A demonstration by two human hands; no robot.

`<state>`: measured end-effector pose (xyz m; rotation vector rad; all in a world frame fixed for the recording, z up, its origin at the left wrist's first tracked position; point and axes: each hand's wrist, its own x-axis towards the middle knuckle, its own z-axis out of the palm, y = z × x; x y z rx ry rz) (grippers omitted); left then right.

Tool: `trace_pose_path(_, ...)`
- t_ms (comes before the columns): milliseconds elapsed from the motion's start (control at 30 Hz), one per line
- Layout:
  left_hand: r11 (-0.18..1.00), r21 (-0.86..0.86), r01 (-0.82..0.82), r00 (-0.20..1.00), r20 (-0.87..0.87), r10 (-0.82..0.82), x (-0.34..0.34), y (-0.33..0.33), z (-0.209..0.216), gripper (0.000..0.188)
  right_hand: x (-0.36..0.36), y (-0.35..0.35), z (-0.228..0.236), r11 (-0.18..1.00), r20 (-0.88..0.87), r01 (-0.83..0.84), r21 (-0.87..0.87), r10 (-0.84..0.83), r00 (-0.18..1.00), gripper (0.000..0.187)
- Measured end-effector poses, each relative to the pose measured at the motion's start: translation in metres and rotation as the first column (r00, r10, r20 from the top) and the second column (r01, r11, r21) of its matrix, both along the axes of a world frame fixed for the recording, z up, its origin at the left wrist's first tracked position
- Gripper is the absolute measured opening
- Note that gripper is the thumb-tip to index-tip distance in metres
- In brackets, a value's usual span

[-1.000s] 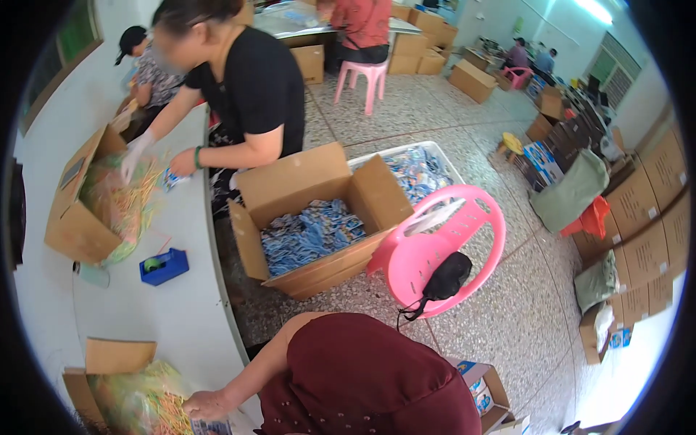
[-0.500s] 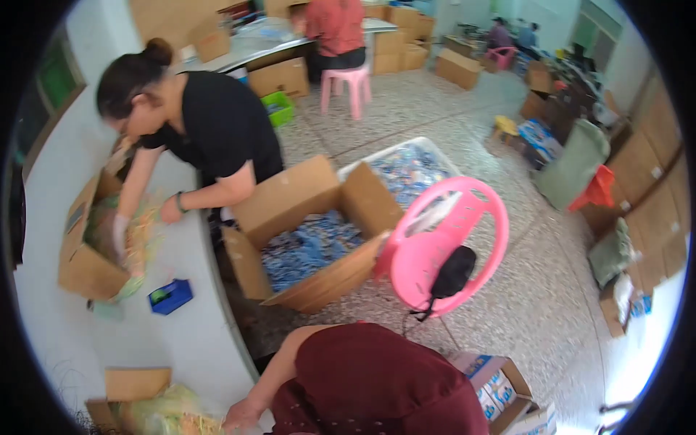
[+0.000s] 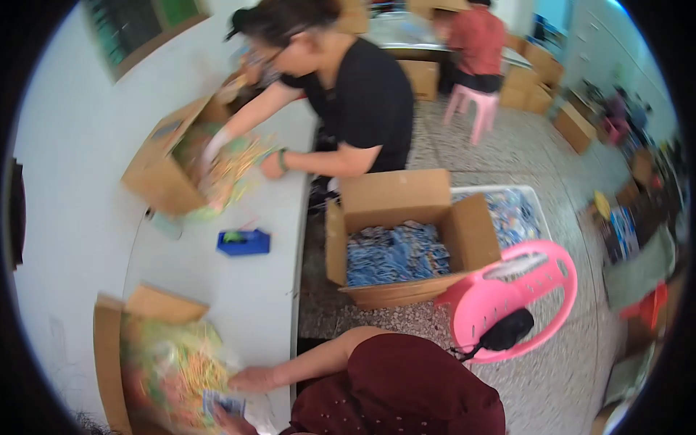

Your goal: Packaging small colorful plastic sticks into plastic bags and placing them into boxes for shipment.

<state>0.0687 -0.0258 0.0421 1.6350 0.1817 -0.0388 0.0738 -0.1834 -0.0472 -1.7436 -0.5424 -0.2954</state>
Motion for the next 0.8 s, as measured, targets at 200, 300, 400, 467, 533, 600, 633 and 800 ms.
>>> trace_pose_path(200, 0.993, -0.059, 0.102, 0.995, 0.025, -0.101, 0.011, -0.031, 0.018, 0.017, 0.018, -0.041, 0.040, 0.974, -0.276, 0.174, -0.145, -0.209, 0.938, 0.026)
trace_pose_path(300, 0.994, 0.061, -0.088, 0.996, 0.025, 0.087, 0.002, -0.011, 0.009, 0.005, 0.010, -0.031, 0.098, 0.963, -0.405, 0.037, 0.265, 0.077, 0.911, 0.032)
trace_pose_path(400, 0.987, 0.078, -0.138, 0.984, 0.128, 0.127, -0.015, -0.008, 0.022, 0.013, 0.009, -0.022, 0.119, 0.985, -0.432, -0.148, 0.085, 0.170, 0.885, 0.024)
trace_pose_path(467, 0.990, 0.137, -0.031, 0.978, 0.209, 0.002, -0.022, -0.005, 0.022, 0.019, 0.012, -0.013, 0.114, 0.965, -0.442, -0.261, 0.000, 0.234, 0.866, 0.017)
trace_pose_path(533, 0.996, 0.070, -0.053, 0.986, 0.165, 0.041, -0.030, -0.002, 0.025, 0.016, 0.011, -0.005, 0.110, 0.962, -0.463, -0.274, -0.017, 0.235, 0.854, 0.013)
trace_pose_path(600, 0.998, 0.055, 0.017, 0.992, 0.123, -0.024, -0.033, 0.005, 0.019, 0.013, 0.012, 0.003, 0.110, 0.965, -0.364, -0.210, -0.157, 0.141, 0.921, 0.011)
trace_pose_path(633, 0.994, 0.110, 0.020, 0.993, 0.117, -0.033, -0.036, 0.006, 0.015, 0.012, 0.012, 0.005, 0.106, 0.960, -0.339, -0.210, -0.183, 0.139, 0.930, 0.011)
trace_pose_path(800, 0.986, 0.156, -0.055, 0.992, 0.117, 0.037, -0.045, 0.025, 0.016, 0.016, 0.011, 0.026, 0.102, 0.941, -0.367, -0.273, -0.200, 0.187, 0.911, 0.011)
